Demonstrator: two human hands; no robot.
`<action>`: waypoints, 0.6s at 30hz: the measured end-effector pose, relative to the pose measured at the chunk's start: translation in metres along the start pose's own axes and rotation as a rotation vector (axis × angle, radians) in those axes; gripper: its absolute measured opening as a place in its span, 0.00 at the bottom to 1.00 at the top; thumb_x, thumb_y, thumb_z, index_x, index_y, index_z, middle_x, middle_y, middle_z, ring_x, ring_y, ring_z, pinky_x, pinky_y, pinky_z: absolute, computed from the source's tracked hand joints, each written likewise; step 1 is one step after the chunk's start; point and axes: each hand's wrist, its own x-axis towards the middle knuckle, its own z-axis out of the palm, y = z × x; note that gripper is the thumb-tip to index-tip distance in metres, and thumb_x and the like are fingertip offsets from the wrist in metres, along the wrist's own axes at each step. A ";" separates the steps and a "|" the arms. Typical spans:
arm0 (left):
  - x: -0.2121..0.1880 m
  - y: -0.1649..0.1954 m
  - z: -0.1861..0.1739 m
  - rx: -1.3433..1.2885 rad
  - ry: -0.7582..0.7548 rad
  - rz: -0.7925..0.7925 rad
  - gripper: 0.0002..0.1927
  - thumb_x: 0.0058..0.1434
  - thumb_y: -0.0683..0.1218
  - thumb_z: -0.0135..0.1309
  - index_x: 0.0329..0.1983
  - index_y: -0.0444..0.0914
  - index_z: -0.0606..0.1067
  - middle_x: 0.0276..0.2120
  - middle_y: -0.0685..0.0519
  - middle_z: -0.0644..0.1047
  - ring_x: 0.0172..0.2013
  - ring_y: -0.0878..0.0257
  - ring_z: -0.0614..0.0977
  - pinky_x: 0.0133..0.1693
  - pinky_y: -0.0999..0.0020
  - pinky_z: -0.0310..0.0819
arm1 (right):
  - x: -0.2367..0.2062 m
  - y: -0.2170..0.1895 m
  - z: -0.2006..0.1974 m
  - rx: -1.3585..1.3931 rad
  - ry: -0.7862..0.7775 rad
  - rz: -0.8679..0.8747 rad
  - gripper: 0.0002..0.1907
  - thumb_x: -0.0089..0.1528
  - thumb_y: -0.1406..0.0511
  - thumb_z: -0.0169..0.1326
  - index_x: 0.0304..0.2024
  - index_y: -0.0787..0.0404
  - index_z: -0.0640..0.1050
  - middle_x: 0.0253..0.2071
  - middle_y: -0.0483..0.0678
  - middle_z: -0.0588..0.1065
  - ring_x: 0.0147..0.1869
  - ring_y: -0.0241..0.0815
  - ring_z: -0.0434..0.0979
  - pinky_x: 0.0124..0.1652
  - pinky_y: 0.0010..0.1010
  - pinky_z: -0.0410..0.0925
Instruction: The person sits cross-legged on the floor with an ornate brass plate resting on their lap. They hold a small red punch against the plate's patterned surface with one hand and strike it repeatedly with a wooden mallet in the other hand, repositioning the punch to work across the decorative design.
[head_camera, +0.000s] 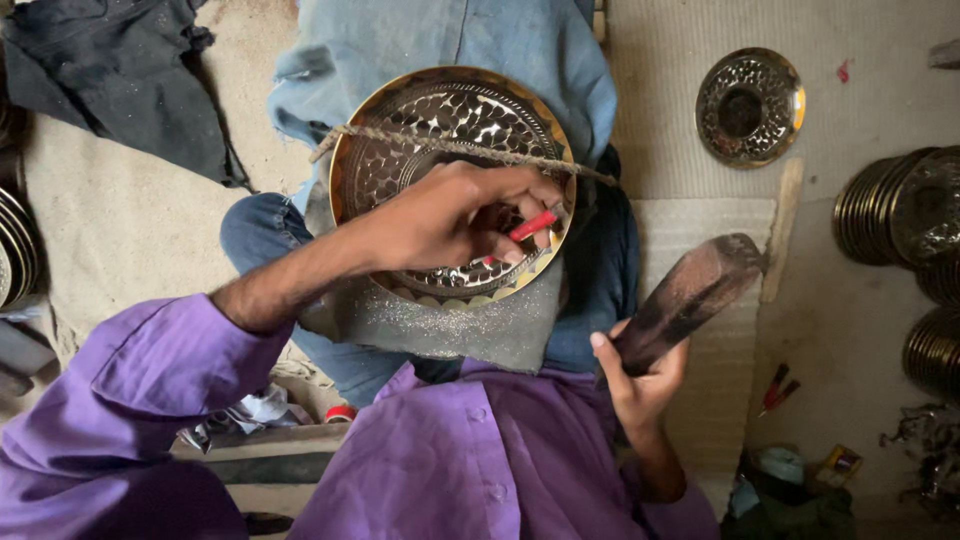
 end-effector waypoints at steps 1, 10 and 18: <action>-0.001 0.000 0.003 -0.042 0.026 -0.017 0.26 0.60 0.33 0.62 0.60 0.34 0.70 0.44 0.51 0.83 0.45 0.66 0.85 0.44 0.71 0.83 | -0.005 0.001 -0.002 -0.020 0.013 0.005 0.25 0.60 0.76 0.64 0.53 0.65 0.65 0.38 0.47 0.74 0.38 0.34 0.73 0.40 0.25 0.69; -0.022 0.013 0.056 -0.307 0.660 -0.293 0.26 0.64 0.32 0.59 0.63 0.34 0.65 0.48 0.53 0.81 0.41 0.71 0.80 0.41 0.77 0.77 | 0.036 -0.002 -0.027 -0.157 -0.068 0.042 0.22 0.59 0.73 0.67 0.50 0.63 0.69 0.37 0.45 0.75 0.40 0.34 0.75 0.45 0.27 0.70; -0.014 0.010 0.098 -0.179 1.057 -0.308 0.24 0.64 0.33 0.62 0.60 0.34 0.66 0.47 0.52 0.81 0.39 0.71 0.80 0.39 0.78 0.78 | 0.125 -0.057 -0.028 -0.274 -0.369 0.013 0.33 0.58 0.70 0.68 0.63 0.64 0.67 0.40 0.43 0.77 0.42 0.31 0.77 0.47 0.26 0.72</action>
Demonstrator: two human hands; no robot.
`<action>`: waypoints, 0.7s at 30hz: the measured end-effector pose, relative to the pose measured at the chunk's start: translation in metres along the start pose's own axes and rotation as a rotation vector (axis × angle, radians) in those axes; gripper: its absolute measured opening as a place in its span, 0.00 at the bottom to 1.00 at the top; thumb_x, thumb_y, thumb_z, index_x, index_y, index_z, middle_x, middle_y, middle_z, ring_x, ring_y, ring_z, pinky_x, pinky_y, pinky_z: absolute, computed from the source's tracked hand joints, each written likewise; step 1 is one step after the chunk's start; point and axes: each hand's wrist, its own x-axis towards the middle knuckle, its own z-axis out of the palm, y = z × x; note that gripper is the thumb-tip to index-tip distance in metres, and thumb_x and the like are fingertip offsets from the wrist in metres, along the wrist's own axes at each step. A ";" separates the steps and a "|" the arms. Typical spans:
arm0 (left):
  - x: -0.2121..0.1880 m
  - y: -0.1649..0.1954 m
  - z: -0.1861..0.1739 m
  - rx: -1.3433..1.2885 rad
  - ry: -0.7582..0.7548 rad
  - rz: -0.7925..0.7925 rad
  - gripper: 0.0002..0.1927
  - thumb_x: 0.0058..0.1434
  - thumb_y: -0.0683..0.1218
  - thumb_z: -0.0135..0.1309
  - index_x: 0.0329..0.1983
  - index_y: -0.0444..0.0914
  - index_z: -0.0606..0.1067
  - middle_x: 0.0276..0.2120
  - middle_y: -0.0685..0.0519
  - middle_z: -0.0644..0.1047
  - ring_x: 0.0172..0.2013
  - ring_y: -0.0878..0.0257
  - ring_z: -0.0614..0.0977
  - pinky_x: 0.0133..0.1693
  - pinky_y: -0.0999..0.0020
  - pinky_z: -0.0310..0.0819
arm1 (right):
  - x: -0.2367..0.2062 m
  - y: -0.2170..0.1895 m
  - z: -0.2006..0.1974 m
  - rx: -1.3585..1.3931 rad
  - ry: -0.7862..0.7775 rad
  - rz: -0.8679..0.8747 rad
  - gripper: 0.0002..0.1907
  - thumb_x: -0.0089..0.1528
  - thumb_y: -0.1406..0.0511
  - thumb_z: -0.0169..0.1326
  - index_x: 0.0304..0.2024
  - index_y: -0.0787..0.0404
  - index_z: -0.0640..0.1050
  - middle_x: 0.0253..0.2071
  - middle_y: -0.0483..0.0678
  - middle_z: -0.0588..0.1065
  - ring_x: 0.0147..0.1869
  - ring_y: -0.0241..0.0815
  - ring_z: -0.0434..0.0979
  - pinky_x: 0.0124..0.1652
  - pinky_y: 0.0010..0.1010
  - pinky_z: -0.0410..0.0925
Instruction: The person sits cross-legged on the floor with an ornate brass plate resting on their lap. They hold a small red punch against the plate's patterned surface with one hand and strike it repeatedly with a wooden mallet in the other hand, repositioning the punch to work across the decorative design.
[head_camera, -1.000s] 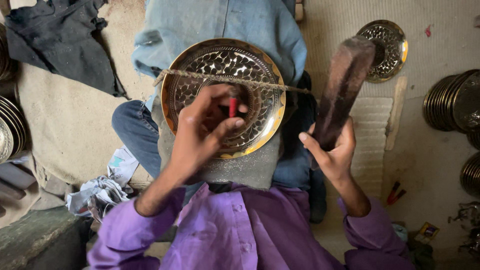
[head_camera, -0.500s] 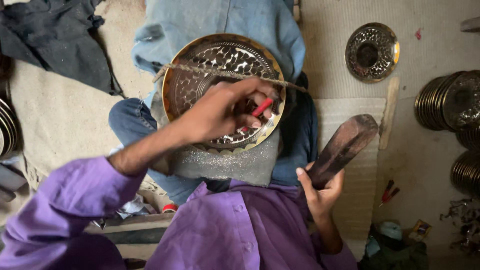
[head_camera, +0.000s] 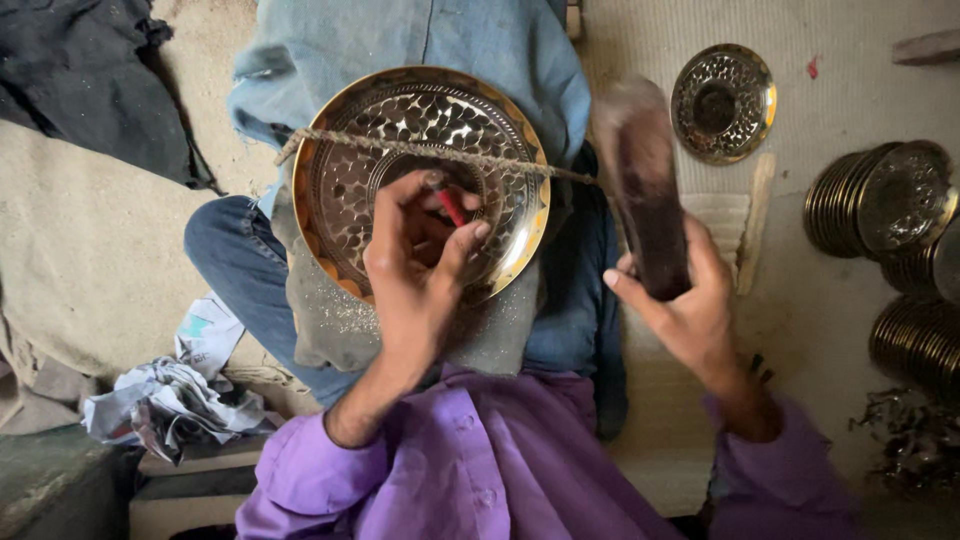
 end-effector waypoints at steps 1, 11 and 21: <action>-0.001 -0.001 0.001 0.022 0.013 0.012 0.24 0.64 0.34 0.62 0.60 0.33 0.66 0.47 0.52 0.81 0.40 0.71 0.81 0.39 0.77 0.79 | 0.011 -0.009 -0.003 0.008 -0.034 0.003 0.38 0.58 0.69 0.67 0.67 0.64 0.66 0.40 0.44 0.77 0.43 0.31 0.78 0.47 0.26 0.73; 0.003 -0.007 0.008 -0.014 0.123 -0.023 0.22 0.66 0.34 0.60 0.58 0.33 0.64 0.46 0.50 0.82 0.37 0.73 0.82 0.37 0.79 0.79 | 0.103 -0.092 -0.009 -0.458 -0.354 -0.471 0.41 0.56 0.68 0.69 0.68 0.63 0.66 0.58 0.60 0.77 0.58 0.53 0.82 0.54 0.38 0.75; 0.005 -0.011 0.018 0.088 0.195 -0.106 0.22 0.64 0.34 0.61 0.56 0.32 0.65 0.37 0.48 0.82 0.31 0.72 0.80 0.33 0.78 0.77 | 0.150 -0.135 0.002 -0.598 -0.544 -0.592 0.42 0.54 0.68 0.68 0.69 0.53 0.67 0.42 0.49 0.77 0.37 0.45 0.79 0.36 0.34 0.74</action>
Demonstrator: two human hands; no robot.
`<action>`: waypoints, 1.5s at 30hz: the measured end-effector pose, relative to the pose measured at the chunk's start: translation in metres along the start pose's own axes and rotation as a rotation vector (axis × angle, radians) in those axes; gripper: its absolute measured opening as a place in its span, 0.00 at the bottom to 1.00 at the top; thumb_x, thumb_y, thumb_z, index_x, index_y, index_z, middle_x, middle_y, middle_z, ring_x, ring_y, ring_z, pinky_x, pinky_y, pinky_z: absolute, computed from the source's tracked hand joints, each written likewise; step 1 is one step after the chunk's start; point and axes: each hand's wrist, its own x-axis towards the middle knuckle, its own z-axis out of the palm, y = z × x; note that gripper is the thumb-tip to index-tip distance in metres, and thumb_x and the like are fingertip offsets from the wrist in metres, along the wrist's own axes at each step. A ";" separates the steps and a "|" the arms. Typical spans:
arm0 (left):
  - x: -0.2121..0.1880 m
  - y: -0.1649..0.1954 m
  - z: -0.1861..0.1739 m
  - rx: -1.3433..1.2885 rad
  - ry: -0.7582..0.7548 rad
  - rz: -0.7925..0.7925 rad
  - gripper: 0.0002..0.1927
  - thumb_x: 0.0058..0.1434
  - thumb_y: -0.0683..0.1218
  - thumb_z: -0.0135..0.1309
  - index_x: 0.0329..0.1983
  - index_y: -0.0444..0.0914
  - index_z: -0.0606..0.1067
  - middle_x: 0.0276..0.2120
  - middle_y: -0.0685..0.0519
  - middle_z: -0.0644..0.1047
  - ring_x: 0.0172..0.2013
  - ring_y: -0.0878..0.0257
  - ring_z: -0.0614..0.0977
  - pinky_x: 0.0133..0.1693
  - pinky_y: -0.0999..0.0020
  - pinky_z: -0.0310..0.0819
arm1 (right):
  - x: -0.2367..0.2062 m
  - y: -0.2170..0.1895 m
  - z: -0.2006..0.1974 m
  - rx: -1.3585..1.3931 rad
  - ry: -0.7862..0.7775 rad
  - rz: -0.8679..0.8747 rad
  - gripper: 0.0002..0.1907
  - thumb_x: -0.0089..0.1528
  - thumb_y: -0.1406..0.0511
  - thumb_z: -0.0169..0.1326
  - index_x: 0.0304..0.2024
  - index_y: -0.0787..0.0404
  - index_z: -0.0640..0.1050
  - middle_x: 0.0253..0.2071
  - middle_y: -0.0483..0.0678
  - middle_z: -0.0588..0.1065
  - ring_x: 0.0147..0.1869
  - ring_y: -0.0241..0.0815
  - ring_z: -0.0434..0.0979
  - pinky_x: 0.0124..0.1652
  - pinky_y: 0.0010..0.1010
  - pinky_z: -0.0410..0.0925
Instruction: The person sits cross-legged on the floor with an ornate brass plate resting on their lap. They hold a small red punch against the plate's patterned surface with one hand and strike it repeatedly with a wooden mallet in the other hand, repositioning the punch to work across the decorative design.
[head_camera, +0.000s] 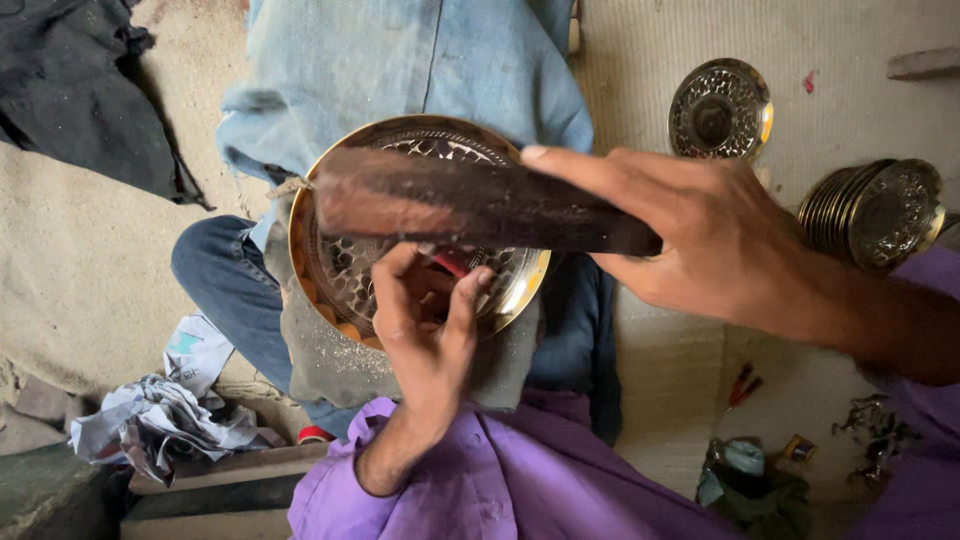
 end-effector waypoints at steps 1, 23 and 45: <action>0.000 -0.001 0.000 -0.017 -0.020 0.028 0.20 0.65 0.34 0.60 0.55 0.32 0.65 0.40 0.48 0.83 0.33 0.72 0.81 0.35 0.77 0.78 | 0.004 0.000 -0.002 -0.017 -0.048 0.014 0.43 0.54 0.68 0.68 0.70 0.51 0.68 0.37 0.46 0.77 0.32 0.43 0.78 0.33 0.33 0.73; 0.009 -0.001 0.000 -0.009 -0.094 0.088 0.21 0.65 0.33 0.60 0.58 0.31 0.67 0.46 0.48 0.83 0.35 0.71 0.81 0.37 0.77 0.78 | 0.038 -0.007 -0.029 -0.371 -0.563 0.171 0.46 0.61 0.65 0.58 0.75 0.34 0.50 0.52 0.41 0.76 0.47 0.36 0.81 0.46 0.26 0.76; 0.009 -0.006 0.003 -0.004 -0.094 0.063 0.19 0.66 0.35 0.59 0.58 0.31 0.68 0.43 0.49 0.82 0.37 0.71 0.81 0.39 0.76 0.78 | 0.026 0.004 -0.023 -0.681 -0.743 0.168 0.51 0.60 0.70 0.54 0.77 0.26 0.48 0.43 0.39 0.75 0.35 0.32 0.78 0.28 0.26 0.72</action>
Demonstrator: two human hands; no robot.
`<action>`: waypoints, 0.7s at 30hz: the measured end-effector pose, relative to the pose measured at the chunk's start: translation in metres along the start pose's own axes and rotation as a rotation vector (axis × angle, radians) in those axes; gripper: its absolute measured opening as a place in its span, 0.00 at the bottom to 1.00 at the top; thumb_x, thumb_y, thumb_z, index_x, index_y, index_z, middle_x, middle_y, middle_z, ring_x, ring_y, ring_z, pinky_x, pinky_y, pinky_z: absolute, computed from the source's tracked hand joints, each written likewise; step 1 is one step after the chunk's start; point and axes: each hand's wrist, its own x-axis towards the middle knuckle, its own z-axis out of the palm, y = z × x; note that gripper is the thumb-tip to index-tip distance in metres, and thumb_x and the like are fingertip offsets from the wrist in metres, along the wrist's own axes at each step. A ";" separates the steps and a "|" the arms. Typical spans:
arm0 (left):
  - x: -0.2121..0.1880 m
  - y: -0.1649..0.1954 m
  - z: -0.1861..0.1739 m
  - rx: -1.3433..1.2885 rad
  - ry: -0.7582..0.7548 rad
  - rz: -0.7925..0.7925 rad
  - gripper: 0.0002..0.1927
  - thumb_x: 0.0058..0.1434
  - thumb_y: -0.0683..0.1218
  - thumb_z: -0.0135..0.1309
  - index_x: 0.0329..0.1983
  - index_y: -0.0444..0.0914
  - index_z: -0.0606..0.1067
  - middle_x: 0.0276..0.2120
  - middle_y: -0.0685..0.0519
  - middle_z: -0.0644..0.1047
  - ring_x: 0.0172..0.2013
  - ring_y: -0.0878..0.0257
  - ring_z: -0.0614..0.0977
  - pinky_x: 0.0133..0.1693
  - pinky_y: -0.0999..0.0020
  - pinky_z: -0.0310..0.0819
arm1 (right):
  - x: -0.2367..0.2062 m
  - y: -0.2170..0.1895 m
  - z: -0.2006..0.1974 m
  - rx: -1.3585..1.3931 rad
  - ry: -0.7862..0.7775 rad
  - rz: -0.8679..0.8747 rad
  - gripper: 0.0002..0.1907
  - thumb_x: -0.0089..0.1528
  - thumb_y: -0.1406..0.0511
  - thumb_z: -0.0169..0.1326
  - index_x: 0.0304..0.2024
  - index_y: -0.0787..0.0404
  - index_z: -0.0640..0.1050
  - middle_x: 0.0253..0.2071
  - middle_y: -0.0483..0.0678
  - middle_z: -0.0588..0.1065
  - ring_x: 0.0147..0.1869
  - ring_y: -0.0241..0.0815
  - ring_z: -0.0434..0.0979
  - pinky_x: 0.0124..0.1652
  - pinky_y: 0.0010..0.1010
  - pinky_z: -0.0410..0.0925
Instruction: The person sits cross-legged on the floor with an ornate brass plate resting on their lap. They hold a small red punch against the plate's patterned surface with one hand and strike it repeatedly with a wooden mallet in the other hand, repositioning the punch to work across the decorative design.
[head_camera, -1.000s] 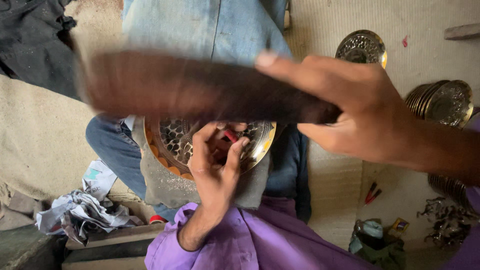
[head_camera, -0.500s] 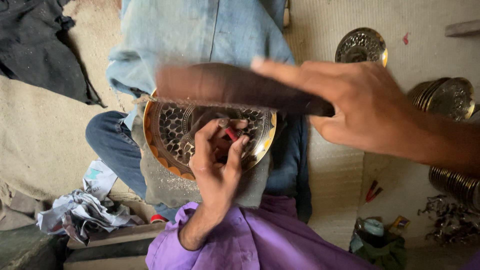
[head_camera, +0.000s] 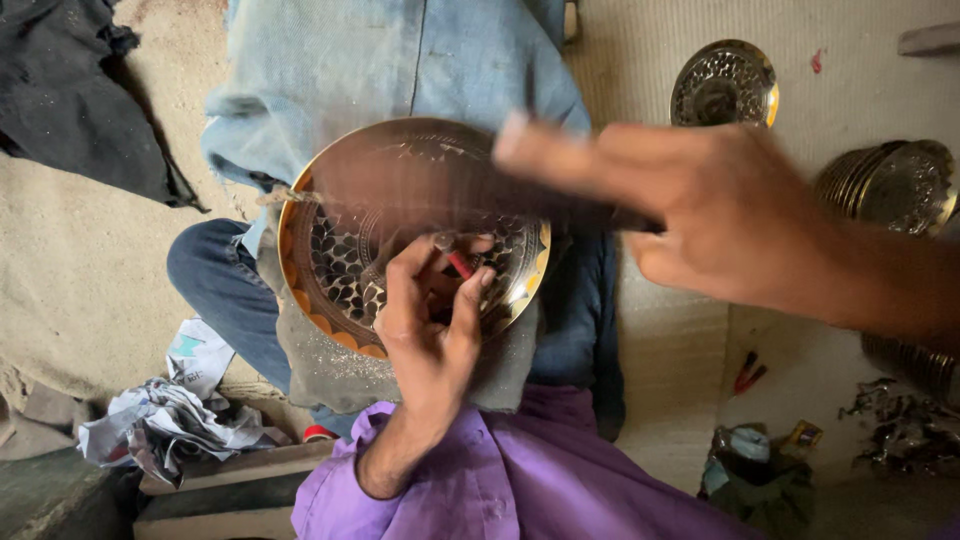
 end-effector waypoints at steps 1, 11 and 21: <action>0.000 0.000 0.001 0.033 0.019 -0.019 0.19 0.65 0.34 0.61 0.57 0.31 0.69 0.40 0.49 0.81 0.36 0.70 0.80 0.39 0.76 0.77 | 0.001 0.000 0.003 0.010 0.037 -0.011 0.51 0.59 0.70 0.54 0.77 0.26 0.49 0.42 0.40 0.75 0.34 0.32 0.77 0.27 0.26 0.71; 0.001 0.002 0.004 -0.066 -0.038 0.044 0.18 0.68 0.34 0.56 0.59 0.30 0.67 0.48 0.48 0.81 0.46 0.68 0.83 0.48 0.74 0.80 | -0.002 0.009 0.029 0.217 0.443 -0.124 0.56 0.47 0.74 0.59 0.75 0.31 0.61 0.29 0.45 0.73 0.22 0.39 0.71 0.19 0.33 0.67; 0.001 0.001 0.004 0.034 -0.018 -0.001 0.18 0.67 0.34 0.59 0.58 0.31 0.69 0.41 0.48 0.82 0.39 0.69 0.82 0.41 0.76 0.77 | 0.001 0.007 0.034 0.536 0.562 -0.127 0.53 0.50 0.75 0.59 0.76 0.40 0.61 0.30 0.41 0.71 0.19 0.36 0.67 0.20 0.30 0.65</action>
